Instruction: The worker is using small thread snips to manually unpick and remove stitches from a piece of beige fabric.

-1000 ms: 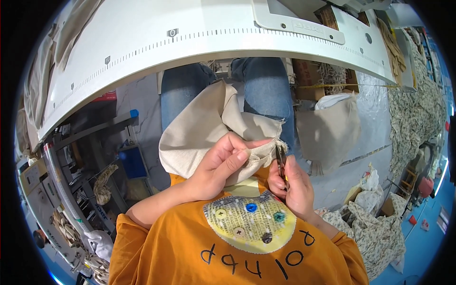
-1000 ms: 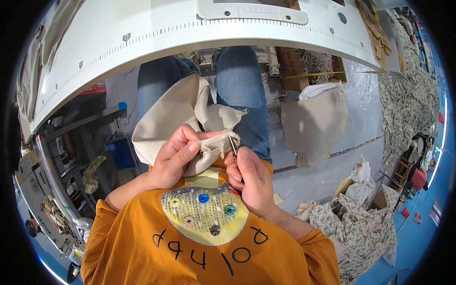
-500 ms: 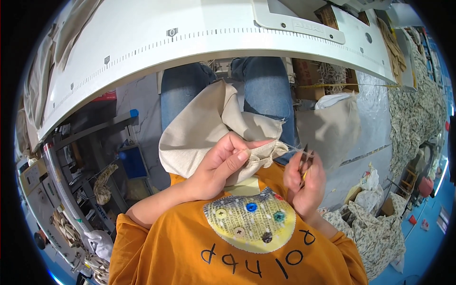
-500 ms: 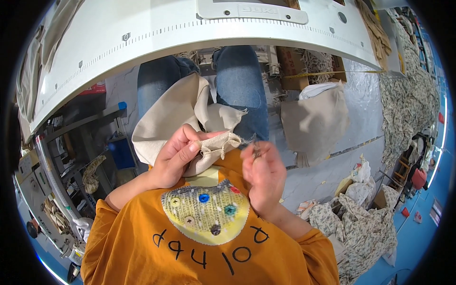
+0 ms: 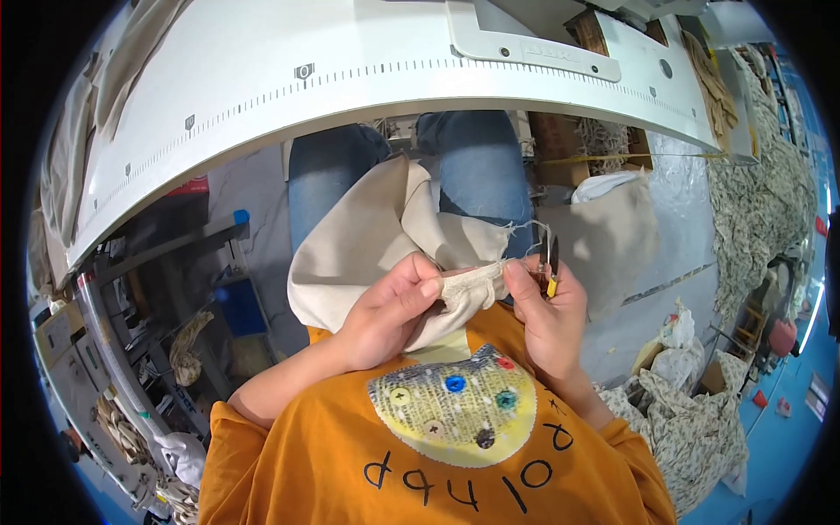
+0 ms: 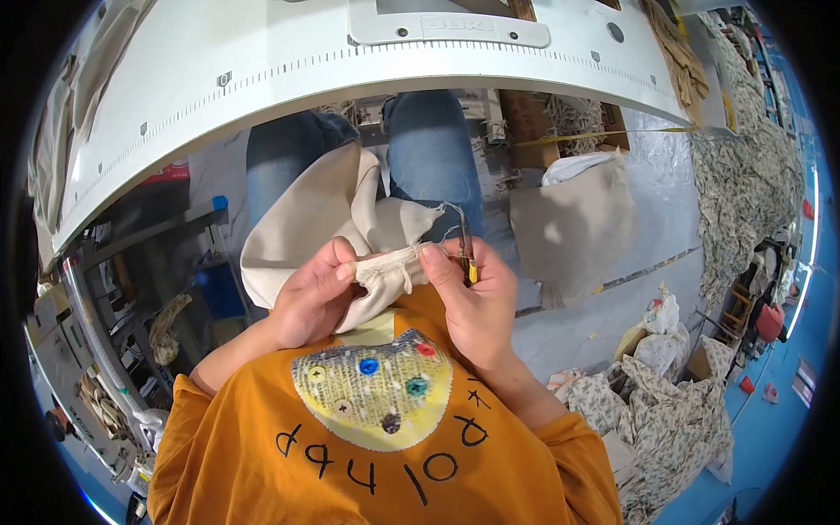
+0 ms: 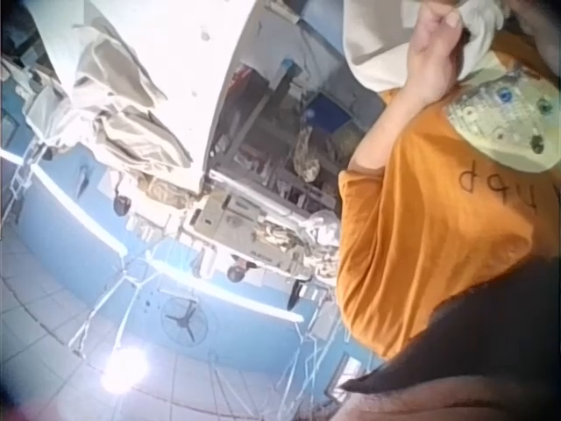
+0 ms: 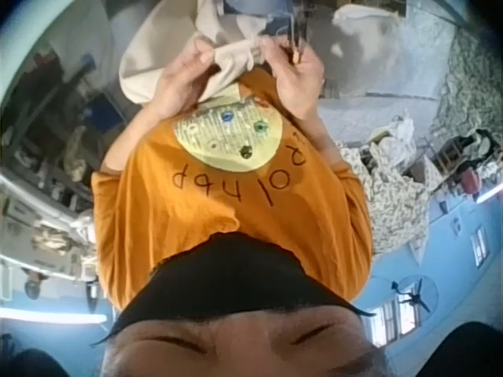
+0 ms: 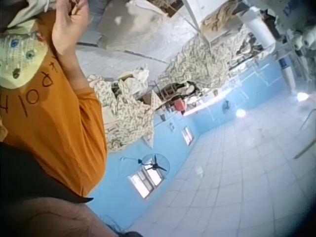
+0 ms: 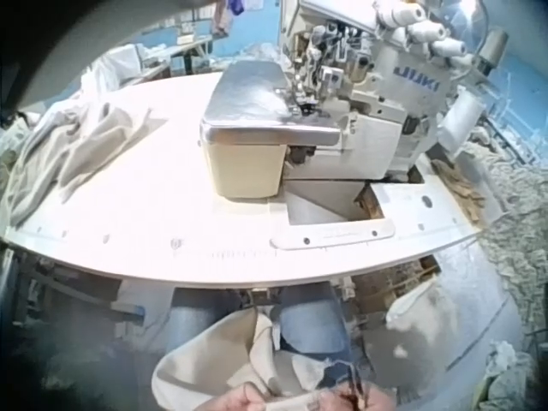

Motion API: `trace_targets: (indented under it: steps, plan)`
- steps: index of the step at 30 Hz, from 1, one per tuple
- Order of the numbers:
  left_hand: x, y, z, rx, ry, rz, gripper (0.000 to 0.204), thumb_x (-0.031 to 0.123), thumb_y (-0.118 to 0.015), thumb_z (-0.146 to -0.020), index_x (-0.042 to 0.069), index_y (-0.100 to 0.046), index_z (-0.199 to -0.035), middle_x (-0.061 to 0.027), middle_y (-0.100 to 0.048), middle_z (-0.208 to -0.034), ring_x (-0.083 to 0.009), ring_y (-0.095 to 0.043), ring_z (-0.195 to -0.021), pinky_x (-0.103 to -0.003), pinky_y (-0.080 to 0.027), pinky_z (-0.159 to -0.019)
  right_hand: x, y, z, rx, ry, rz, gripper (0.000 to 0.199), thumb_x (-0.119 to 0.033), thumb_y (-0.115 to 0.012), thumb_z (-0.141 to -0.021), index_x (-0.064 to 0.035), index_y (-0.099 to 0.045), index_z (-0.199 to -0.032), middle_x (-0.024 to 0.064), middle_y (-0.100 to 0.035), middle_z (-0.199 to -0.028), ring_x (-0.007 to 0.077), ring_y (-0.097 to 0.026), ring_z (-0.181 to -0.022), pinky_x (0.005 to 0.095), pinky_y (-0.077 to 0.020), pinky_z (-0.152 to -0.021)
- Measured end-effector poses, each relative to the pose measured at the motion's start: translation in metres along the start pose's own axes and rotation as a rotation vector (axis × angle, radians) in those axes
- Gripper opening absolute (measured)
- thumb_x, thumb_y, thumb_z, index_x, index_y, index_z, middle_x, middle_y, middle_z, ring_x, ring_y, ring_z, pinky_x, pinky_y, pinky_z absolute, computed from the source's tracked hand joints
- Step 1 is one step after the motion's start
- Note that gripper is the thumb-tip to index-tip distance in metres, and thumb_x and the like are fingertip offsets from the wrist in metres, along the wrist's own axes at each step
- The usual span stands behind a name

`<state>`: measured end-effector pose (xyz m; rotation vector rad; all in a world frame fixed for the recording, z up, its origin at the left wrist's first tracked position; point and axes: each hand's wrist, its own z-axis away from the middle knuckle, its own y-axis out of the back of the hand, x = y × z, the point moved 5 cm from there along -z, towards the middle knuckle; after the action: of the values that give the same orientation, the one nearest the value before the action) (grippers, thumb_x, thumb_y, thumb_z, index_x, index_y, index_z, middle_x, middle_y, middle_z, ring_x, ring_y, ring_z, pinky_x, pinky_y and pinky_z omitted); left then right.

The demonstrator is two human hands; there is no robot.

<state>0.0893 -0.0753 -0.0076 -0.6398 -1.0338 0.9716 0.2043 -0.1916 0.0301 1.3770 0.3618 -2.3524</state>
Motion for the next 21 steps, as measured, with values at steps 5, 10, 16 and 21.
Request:
trace_targets:
  steps: [5, 10, 16, 21]
  plan:
    - [0.012, -0.014, -0.003, -0.178, -0.173, -0.069, 0.008, 0.014, -0.036, -0.097, 0.007, -0.039, -0.098, -0.023, -0.036, -0.135, -0.0211, -0.045, -0.116, -0.033, -0.035, -0.095, -0.021, 0.011, 0.018, 0.057, 0.268, 0.064, 0.02, -0.018, -0.052, -0.09, 0.001, -0.054, -0.093, -0.0042, -0.049, -0.073, 0.0006, -0.038, -0.063, 0.0151, -0.0313, -0.057]
    - [0.014, -0.018, -0.002, -0.161, -0.172, -0.09, 0.008, 0.014, -0.035, -0.097, 0.006, -0.038, -0.098, -0.0237, -0.036, -0.135, -0.0233, -0.041, -0.121, -0.033, -0.032, -0.099, -0.007, -0.005, 0.034, -0.351, -0.29, -0.156, 0.03, -0.025, -0.038, -0.096, 0.001, -0.051, -0.09, -0.0046, -0.036, -0.064, 0.003, -0.026, -0.054, 0.0185, -0.0222, -0.049]
    - [0.014, -0.018, -0.003, -0.176, -0.187, -0.128, 0.008, 0.013, -0.035, -0.097, 0.006, -0.037, -0.099, -0.0237, -0.036, -0.135, -0.0228, -0.04, -0.122, -0.034, -0.031, -0.1, 0.0, -0.006, 0.031, -0.357, -0.337, -0.164, 0.034, -0.03, -0.036, -0.097, -0.0005, -0.05, -0.087, -0.0041, -0.035, -0.063, 0.0033, -0.026, -0.053, 0.0193, -0.0223, -0.048]
    - [0.015, -0.019, -0.002, -0.182, -0.192, -0.137, 0.008, 0.013, -0.034, -0.097, 0.006, -0.037, -0.099, -0.0237, -0.036, -0.135, -0.022, -0.04, -0.122, -0.033, -0.031, -0.1, 0.006, -0.005, 0.031, -0.35, -0.372, -0.167, 0.036, -0.032, -0.036, -0.097, -0.0006, -0.05, -0.087, -0.0039, -0.035, -0.063, 0.0035, -0.026, -0.052, 0.0191, -0.0226, -0.047]
